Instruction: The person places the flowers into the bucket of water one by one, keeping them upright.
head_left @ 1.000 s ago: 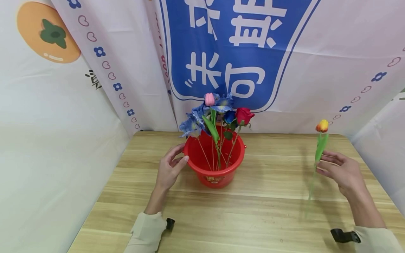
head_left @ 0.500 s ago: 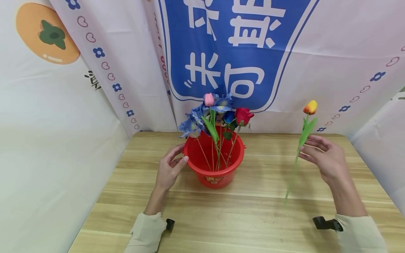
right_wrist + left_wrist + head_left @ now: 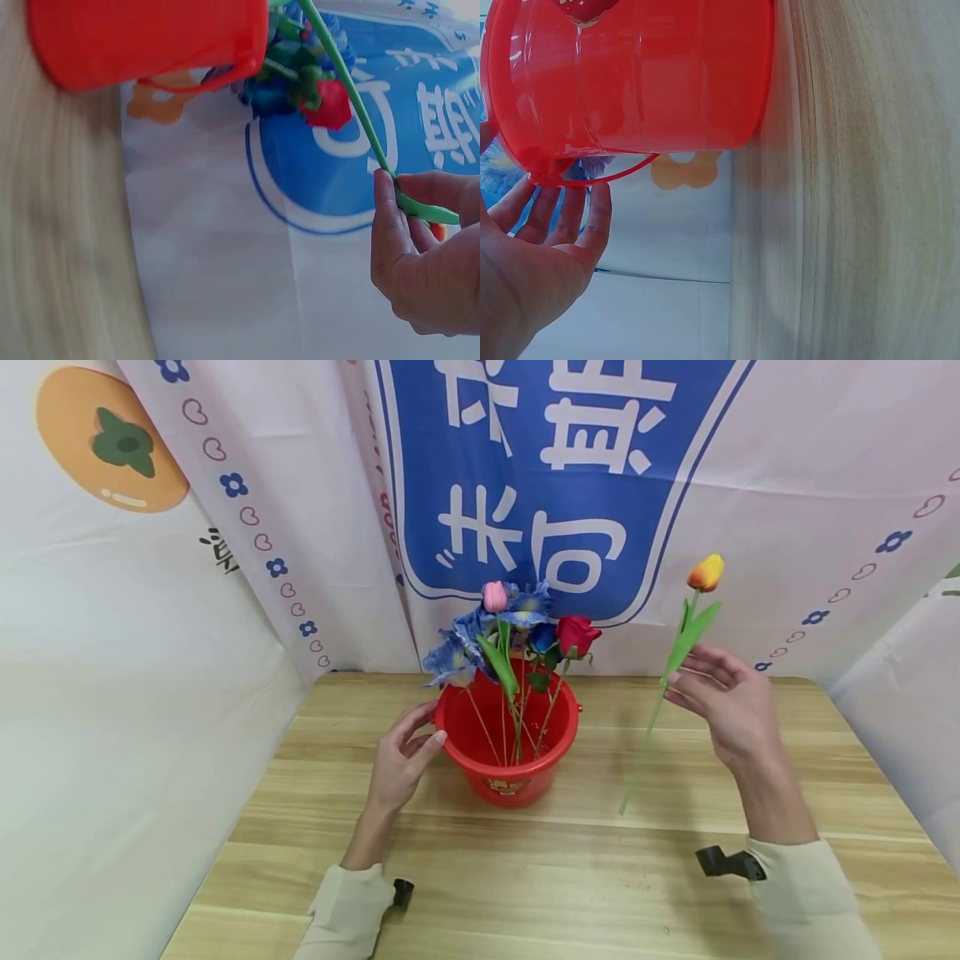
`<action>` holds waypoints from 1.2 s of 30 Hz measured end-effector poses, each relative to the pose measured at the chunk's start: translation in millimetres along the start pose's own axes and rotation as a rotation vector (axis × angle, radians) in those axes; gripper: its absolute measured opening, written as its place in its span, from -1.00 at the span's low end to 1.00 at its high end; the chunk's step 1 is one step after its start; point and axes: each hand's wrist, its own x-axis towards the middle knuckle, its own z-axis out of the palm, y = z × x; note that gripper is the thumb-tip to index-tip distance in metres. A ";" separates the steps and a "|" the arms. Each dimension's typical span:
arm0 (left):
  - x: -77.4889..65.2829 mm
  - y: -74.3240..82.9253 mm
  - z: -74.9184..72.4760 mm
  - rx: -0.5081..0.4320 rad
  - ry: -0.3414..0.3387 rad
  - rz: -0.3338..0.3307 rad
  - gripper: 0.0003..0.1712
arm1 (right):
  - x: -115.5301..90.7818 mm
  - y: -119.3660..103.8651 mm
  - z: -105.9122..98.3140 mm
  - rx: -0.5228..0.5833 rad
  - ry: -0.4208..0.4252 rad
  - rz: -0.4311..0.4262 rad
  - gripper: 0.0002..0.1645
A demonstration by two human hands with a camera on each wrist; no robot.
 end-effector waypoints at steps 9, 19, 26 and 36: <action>-0.3 -1.4 -0.3 0.000 -0.001 0.007 -0.44 | 5.5 -5.0 29.8 0.002 0.004 -0.031 -0.45; -0.3 -2.8 -0.7 0.000 0.004 0.000 -0.44 | 14.4 -10.7 62.4 -0.001 0.026 -0.095 -0.48; 0.3 -2.7 -0.1 -0.006 -0.001 0.008 -0.44 | 22.5 -11.2 83.1 -0.033 0.037 -0.116 -0.51; 0.6 -2.3 0.4 0.003 -0.001 0.003 -0.45 | 32.5 -9.1 105.0 -0.047 0.024 -0.100 -0.49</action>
